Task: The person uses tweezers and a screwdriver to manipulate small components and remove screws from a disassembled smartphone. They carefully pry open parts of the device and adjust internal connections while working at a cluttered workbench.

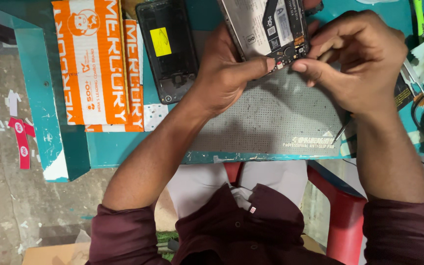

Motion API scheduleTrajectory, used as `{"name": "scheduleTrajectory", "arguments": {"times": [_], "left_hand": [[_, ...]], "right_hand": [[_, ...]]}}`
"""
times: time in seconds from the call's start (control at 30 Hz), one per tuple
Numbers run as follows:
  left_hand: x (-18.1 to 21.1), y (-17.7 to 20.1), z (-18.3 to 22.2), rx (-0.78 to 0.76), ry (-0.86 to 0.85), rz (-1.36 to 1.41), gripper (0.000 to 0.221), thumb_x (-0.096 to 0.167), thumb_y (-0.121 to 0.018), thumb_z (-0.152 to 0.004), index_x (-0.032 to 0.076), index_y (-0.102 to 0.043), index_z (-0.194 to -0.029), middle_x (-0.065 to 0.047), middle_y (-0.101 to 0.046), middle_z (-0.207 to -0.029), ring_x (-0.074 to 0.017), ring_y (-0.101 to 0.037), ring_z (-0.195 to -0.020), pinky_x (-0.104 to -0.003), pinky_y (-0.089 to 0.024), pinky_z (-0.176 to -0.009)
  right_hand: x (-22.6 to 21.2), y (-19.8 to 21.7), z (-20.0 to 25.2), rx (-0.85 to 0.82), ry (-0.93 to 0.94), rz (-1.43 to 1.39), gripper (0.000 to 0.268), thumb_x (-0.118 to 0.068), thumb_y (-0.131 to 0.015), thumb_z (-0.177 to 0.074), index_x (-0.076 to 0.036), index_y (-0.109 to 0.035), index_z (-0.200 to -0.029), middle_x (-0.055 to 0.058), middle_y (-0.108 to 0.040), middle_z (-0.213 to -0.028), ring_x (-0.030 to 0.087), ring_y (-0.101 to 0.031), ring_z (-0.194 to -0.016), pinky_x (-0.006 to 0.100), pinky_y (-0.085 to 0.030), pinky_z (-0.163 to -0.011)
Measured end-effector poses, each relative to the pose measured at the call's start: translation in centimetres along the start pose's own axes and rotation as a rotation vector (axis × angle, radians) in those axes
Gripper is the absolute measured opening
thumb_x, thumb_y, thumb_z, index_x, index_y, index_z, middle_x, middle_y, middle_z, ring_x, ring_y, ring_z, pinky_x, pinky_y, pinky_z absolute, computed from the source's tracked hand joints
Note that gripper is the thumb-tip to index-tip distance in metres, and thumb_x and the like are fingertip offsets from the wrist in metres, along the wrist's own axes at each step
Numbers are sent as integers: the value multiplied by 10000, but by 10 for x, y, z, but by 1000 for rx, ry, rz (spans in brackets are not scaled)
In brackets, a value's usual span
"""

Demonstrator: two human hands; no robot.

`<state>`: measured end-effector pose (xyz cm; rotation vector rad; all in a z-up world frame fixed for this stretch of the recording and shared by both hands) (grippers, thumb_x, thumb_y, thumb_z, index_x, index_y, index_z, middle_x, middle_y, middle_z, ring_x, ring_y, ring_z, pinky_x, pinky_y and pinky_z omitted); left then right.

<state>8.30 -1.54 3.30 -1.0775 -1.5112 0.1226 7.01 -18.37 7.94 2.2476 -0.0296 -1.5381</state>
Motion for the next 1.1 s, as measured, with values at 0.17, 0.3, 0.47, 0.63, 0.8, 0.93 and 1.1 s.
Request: {"name": "scheduleTrajectory", "arguments": {"times": [0.17,0.3,0.47,0.63,0.8,0.93,1.1], "left_hand": [[3,0,-1,44,68,12,537,-157,-544,-951,-74,-471,-1476,-238,-565,-1481,-322,-614,-1371,-455,-553,-1183],[8,-2,0,28,41,8,482,-134,-560,-964,-82,-497,-1438,-244,-624,-1413,-312,-646,-1335,-443,-546,-1150],[3,1,0,3,38,33,419,-96,-597,-990,-84,-548,-1406,-238,-677,-1350,-302,-701,-1257,-452,-590,-1118],[-1,3,2,31,94,101,422,-80,-599,-991,-100,-551,-1410,-250,-690,-1319,-311,-716,-1222,-470,-601,-1142],[1,0,-2,69,171,237,500,-60,-562,-946,-88,-518,-1443,-234,-629,-1393,-276,-721,-1186,-407,-573,-1020],[5,0,-5,42,173,198,494,-34,-553,-945,-116,-526,-1431,-241,-599,-1435,-203,-684,-980,-254,-494,-682],[0,0,-3,72,223,273,458,-19,-564,-976,-140,-518,-1415,-271,-603,-1433,-177,-662,-876,-282,-539,-755]], "right_hand": [[0,-1,-6,-38,-49,-146,206,37,-717,-1025,81,-541,-1121,164,-675,-969,166,-730,-805,242,-629,-611],[0,-3,-7,-63,-52,-194,163,7,-677,-1055,95,-550,-1107,191,-668,-993,190,-734,-802,269,-641,-596],[7,-2,-6,-72,-49,-224,138,6,-670,-1060,92,-563,-1068,190,-679,-940,193,-739,-749,274,-647,-580],[15,-3,-3,-43,-122,-349,125,12,-688,-1055,79,-583,-1044,182,-691,-859,191,-732,-688,275,-635,-552],[17,-1,-2,-14,-135,-412,88,28,-665,-1057,84,-613,-1012,199,-697,-844,205,-724,-649,289,-626,-527],[19,1,-3,17,-174,-436,116,41,-629,-1076,89,-633,-971,217,-708,-903,215,-716,-618,306,-623,-524],[20,3,0,24,-184,-455,136,58,-611,-1092,102,-632,-965,231,-705,-848,232,-697,-569,323,-604,-524]]}}
Point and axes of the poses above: each hand's wrist, its own z-axis away from the middle knuckle, its own y-axis out of the back of the hand, x = y × z, the point moved 8 cm from there along -z, towards the middle knuckle
